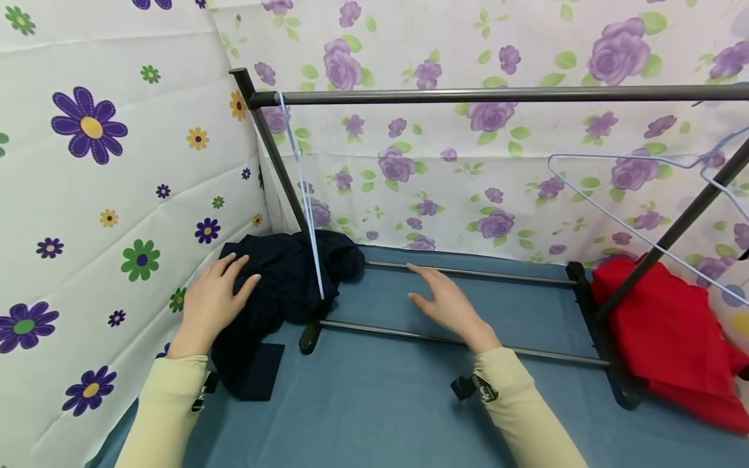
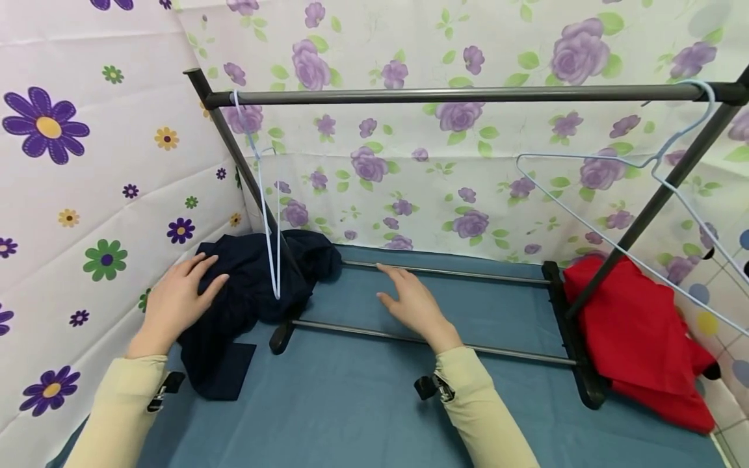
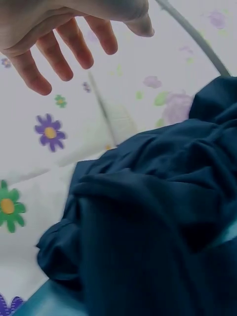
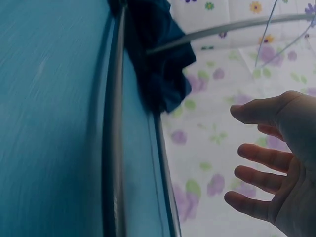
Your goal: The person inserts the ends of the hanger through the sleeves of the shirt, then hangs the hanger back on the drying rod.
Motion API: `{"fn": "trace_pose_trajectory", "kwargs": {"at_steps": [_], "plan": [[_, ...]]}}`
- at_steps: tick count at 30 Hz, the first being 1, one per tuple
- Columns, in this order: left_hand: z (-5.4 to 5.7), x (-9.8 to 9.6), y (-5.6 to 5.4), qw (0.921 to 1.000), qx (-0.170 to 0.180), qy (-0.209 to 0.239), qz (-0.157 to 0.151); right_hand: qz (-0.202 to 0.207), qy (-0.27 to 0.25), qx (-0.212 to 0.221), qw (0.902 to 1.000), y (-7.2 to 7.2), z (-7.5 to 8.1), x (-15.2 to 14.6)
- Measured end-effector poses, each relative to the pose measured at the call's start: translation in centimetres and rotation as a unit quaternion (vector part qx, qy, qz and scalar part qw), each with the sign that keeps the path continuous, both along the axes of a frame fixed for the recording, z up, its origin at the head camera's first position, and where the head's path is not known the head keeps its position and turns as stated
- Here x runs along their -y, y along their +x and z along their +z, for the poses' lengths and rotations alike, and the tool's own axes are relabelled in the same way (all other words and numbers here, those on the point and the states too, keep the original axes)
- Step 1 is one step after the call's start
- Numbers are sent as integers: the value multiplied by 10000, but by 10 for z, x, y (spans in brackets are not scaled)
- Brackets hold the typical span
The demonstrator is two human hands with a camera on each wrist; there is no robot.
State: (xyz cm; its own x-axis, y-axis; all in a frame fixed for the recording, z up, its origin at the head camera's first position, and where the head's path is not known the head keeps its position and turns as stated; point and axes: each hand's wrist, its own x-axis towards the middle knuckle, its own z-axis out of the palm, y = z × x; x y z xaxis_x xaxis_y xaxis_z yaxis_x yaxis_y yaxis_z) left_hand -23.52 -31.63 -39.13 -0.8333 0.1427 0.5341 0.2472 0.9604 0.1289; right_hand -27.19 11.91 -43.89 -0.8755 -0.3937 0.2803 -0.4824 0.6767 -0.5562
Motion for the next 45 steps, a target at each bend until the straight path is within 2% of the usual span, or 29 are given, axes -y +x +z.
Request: {"fn": "trace_pose_trajectory", "kwargs": {"at_steps": [4,7,10,14,18,21,23,30,33,41,45], "plan": [[4,11,3,9996,58,144,229,186,-106,2,9998,-3,5,20],[3,17,4,9990,111,266,327,379,-219,-13,9990,-5,5,32],[1,23,4,9982,259,382,382,403,-393,92,9984,-8,3,44],[-3,30,2,9956,697,412,463,264,-639,324,9971,-10,-6,57],[-8,36,-2,9916,1138,375,491,310,-1011,385,9936,-12,-17,70],[-13,37,-9,9897,1304,337,494,319,-1264,317,9910,-15,-26,83],[-17,38,-16,9881,1416,288,527,315,-1255,282,9912,-17,-32,92],[-26,42,-43,9775,1983,289,664,740,-285,115,9968,-23,-39,133],[-31,44,-56,9705,2258,364,761,813,-132,92,9966,-25,-40,146],[-52,46,-76,9506,2804,935,952,726,-432,1002,9914,-25,-50,166],[-65,42,-85,9426,2896,1262,1080,717,-661,1129,9888,-26,-55,172]]}}
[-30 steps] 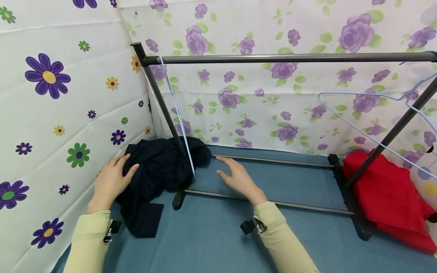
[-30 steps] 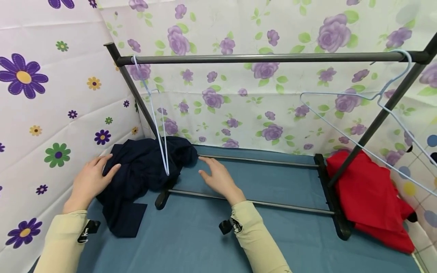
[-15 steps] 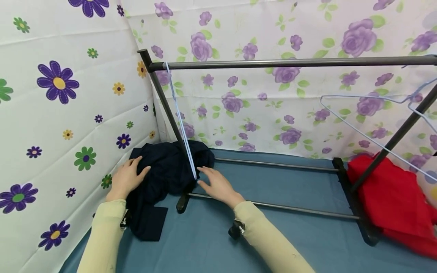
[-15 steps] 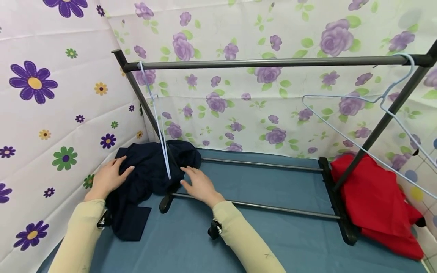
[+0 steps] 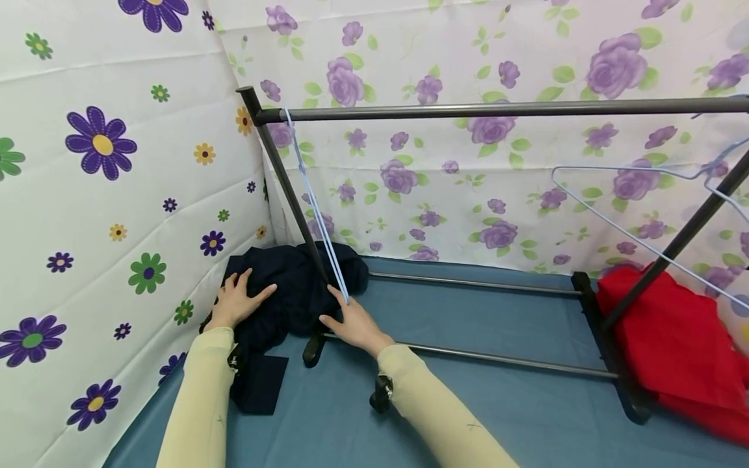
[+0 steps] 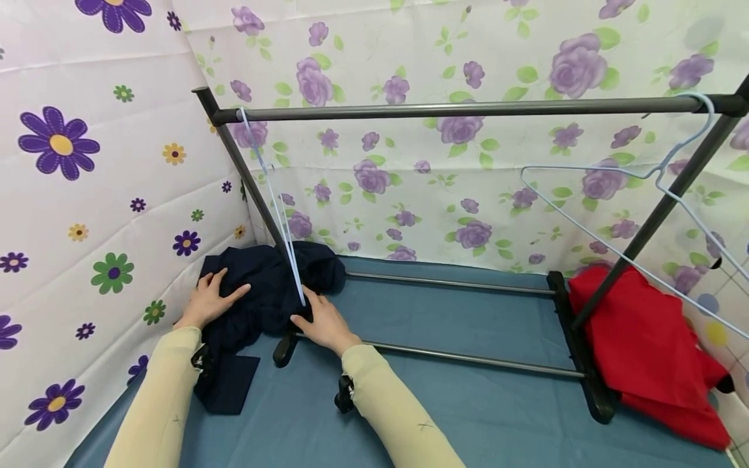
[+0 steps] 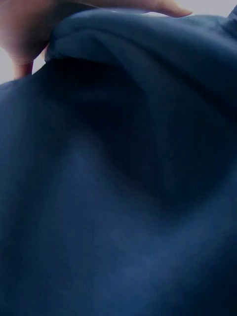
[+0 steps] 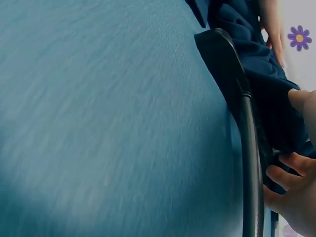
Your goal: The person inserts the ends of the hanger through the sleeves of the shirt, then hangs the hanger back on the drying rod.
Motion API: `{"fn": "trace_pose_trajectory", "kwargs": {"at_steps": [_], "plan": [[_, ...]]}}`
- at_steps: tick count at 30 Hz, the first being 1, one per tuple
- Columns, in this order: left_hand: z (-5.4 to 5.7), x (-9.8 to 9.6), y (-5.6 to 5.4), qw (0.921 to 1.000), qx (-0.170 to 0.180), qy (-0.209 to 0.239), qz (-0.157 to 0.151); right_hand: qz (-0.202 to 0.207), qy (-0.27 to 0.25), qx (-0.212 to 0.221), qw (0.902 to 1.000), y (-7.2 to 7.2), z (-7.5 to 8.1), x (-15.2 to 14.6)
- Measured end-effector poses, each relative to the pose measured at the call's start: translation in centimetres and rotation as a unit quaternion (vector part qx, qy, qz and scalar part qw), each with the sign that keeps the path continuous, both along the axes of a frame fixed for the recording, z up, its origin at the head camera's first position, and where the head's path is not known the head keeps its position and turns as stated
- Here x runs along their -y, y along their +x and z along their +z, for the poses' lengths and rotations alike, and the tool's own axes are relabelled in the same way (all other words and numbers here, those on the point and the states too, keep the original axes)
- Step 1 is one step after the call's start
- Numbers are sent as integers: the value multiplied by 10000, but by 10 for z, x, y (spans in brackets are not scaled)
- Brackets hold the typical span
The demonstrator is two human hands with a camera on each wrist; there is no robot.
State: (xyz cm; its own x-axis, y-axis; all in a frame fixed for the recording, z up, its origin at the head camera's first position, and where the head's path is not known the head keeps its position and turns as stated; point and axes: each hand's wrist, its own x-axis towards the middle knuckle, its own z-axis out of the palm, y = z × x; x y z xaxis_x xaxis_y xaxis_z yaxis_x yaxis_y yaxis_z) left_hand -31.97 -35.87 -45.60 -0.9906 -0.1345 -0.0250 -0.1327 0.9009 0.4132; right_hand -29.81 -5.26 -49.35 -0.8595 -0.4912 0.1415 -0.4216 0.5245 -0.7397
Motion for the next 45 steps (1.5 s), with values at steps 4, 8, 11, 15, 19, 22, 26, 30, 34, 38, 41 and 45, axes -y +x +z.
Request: {"fn": "trace_pose_trajectory", "kwargs": {"at_steps": [4,8,11,15,19,22,26,30,34,38,41,45], "plan": [[-18,-4,-7,9995,102,234,193,-60,-163,-152,9997,-1,-5,8],[-33,-9,-10,9985,276,296,356,-241,-305,-202,9990,0,-11,15],[-37,-11,-12,9986,240,208,420,-307,-417,-160,9985,0,-15,19],[-36,-14,-16,9989,188,135,417,-241,-372,-144,9989,-4,-17,18],[-37,-14,-16,9988,237,99,425,-144,-383,-35,9992,-8,-16,15],[-38,-12,-15,9986,268,70,445,-114,-465,63,9988,-9,-16,15],[-36,-12,-13,9989,317,58,348,-240,-519,-4,9984,-10,-20,17],[-33,-12,-7,9993,273,84,226,-414,-574,33,9975,-9,-20,18],[-30,-9,1,9999,1,149,5,-624,-514,-44,9967,-8,-18,20],[-27,-3,15,9982,-121,566,-181,-720,-403,-318,9961,-4,-17,21],[-22,1,25,9943,54,1041,-233,-746,-303,-444,9958,-1,-17,21],[-17,5,37,9893,311,1375,-365,-768,-121,-831,9935,3,-20,22]]}}
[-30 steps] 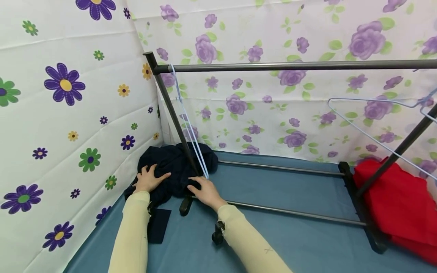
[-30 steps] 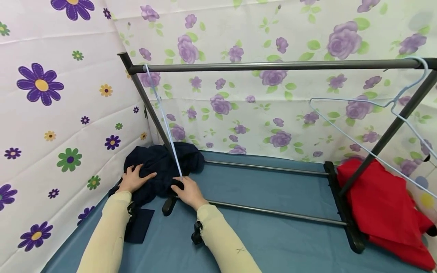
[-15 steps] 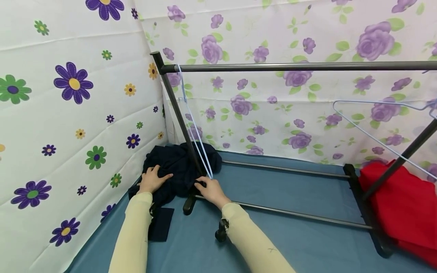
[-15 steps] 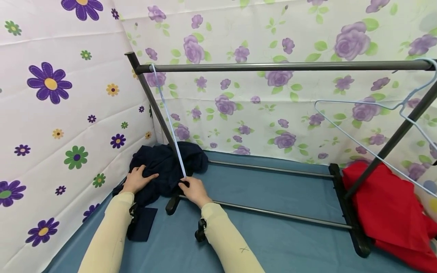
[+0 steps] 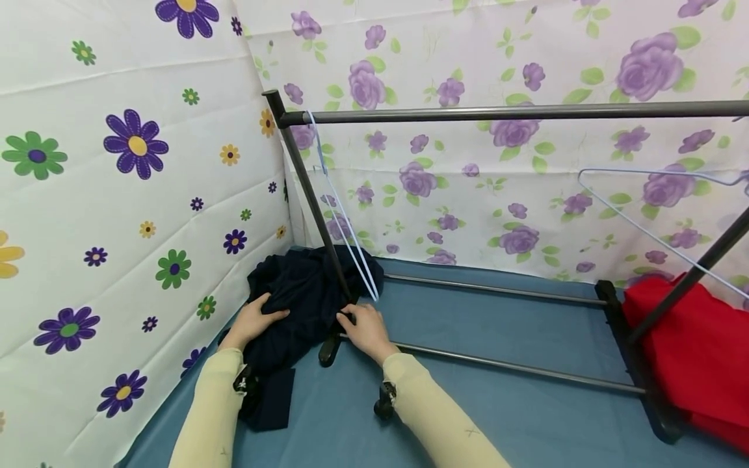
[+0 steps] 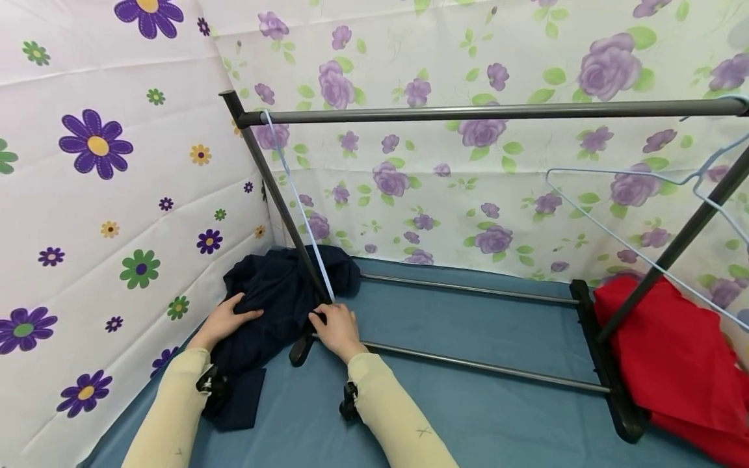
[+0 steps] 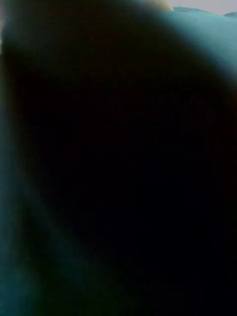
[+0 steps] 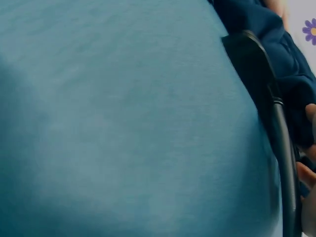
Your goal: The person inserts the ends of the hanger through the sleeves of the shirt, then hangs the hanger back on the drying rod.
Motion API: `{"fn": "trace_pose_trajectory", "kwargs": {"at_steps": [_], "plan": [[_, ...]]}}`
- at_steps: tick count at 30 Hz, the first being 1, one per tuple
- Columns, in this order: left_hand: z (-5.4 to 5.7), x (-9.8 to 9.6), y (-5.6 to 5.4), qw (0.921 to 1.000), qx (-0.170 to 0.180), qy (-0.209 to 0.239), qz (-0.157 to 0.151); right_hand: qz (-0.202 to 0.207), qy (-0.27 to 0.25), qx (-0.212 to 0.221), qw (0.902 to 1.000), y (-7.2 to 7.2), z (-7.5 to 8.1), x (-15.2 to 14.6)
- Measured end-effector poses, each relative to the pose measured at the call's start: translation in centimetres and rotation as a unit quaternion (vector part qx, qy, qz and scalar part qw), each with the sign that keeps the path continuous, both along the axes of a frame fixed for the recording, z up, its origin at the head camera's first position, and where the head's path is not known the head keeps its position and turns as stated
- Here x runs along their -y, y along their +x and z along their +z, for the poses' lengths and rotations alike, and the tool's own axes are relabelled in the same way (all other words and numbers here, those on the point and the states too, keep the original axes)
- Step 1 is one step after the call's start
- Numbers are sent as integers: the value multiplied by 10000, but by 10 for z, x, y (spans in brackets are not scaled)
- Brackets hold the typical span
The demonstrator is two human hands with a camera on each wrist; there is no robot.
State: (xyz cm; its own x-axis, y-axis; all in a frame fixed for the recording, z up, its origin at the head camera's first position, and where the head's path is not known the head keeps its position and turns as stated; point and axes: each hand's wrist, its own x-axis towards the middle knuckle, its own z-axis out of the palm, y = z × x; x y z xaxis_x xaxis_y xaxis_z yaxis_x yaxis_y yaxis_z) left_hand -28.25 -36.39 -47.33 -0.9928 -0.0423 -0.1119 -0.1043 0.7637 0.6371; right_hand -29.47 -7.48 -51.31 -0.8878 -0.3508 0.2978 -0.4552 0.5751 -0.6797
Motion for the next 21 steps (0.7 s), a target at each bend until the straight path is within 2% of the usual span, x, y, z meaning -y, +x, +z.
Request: {"fn": "trace_pose_trajectory", "kwargs": {"at_steps": [4,12,16,21], "plan": [[1,0,12,9998,-100,34,-190,-6,137,-313,9994,3,-2,1],[-6,-8,45,9988,-214,358,-271,241,93,-211,9994,14,-6,1],[-2,-14,57,9975,-363,509,-337,539,-170,-101,9984,21,-1,0],[5,-18,67,9953,-658,557,-441,958,-658,144,9931,32,6,-1]]}}
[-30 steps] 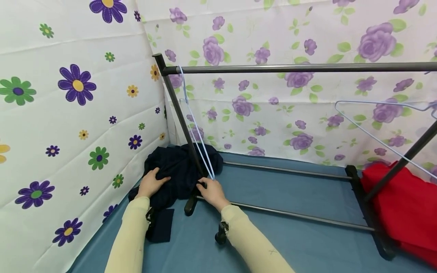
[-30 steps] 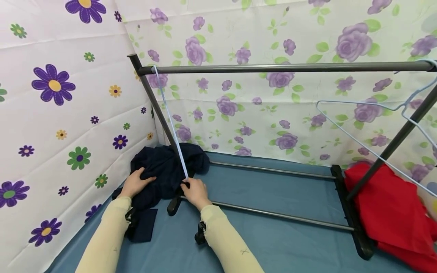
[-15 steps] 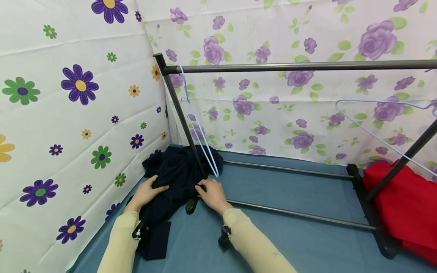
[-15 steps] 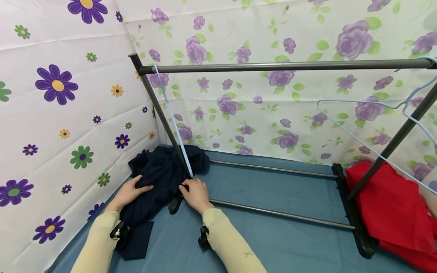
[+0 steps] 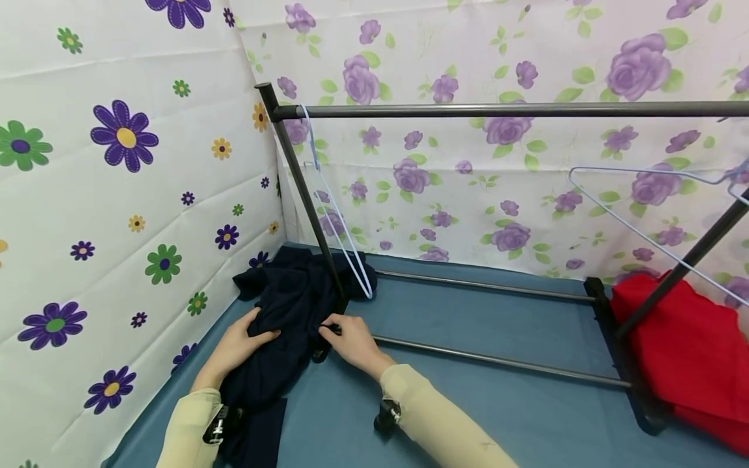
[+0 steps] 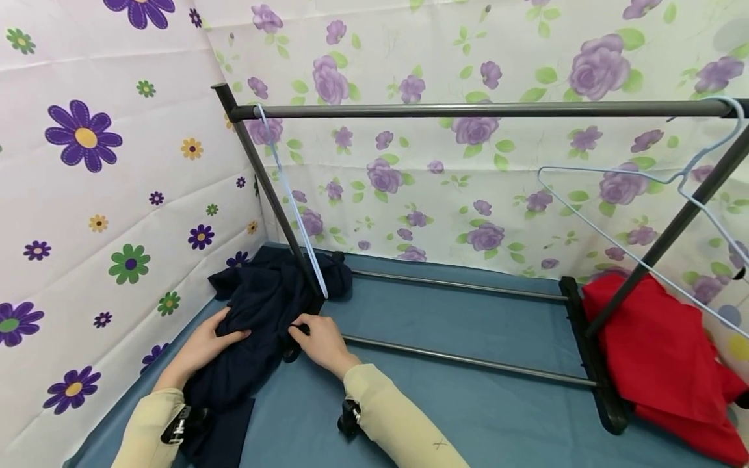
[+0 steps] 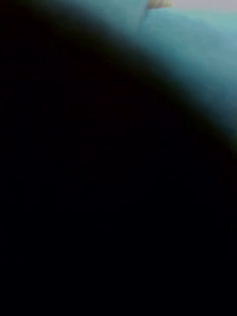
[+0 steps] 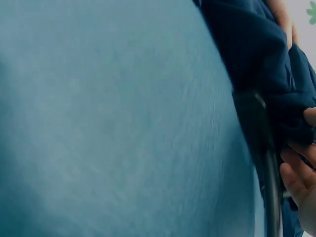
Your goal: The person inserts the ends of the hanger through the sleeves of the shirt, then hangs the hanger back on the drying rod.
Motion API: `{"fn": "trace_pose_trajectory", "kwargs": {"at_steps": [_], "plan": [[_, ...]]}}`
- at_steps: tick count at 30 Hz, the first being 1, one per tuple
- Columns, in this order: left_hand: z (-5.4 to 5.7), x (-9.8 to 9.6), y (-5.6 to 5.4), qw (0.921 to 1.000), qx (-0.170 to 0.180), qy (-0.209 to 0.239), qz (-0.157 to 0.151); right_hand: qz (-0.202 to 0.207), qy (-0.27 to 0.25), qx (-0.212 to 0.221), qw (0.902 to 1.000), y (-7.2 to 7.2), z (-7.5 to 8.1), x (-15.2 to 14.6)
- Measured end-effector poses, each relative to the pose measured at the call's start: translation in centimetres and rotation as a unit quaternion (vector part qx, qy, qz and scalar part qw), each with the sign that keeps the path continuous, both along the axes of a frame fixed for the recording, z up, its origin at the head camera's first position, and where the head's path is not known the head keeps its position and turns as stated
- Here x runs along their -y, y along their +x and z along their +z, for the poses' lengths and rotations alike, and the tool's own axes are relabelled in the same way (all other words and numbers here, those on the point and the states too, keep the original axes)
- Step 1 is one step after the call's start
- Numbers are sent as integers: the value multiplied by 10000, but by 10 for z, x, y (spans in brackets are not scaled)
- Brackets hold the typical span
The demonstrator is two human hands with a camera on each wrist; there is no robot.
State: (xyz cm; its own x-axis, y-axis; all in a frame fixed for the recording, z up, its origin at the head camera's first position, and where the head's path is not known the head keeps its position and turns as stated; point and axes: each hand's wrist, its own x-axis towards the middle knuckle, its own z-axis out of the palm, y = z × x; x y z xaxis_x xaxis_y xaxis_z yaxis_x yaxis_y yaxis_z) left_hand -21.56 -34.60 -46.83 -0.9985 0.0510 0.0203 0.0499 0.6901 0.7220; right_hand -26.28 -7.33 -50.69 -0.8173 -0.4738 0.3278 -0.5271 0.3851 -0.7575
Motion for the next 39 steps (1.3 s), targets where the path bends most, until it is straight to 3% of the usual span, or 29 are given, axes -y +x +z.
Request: {"fn": "trace_pose_trajectory", "kwargs": {"at_steps": [7,10,15,24,32,39], "plan": [[1,-9,9,9985,-417,350,-49,454,-737,519,9949,19,10,1],[5,-15,10,9967,-666,454,-92,494,-824,258,9950,24,14,3],[23,-28,7,9925,-1073,567,-135,222,-959,-510,9938,29,20,3],[54,-56,12,9896,-1141,848,-236,-174,-1998,-1251,9717,38,45,-2],[63,-80,13,9841,-1539,703,-535,-496,-2211,-1196,9666,45,55,-23],[64,-103,10,9800,-1654,695,-857,-643,-2450,-822,9639,43,53,-45]]}}
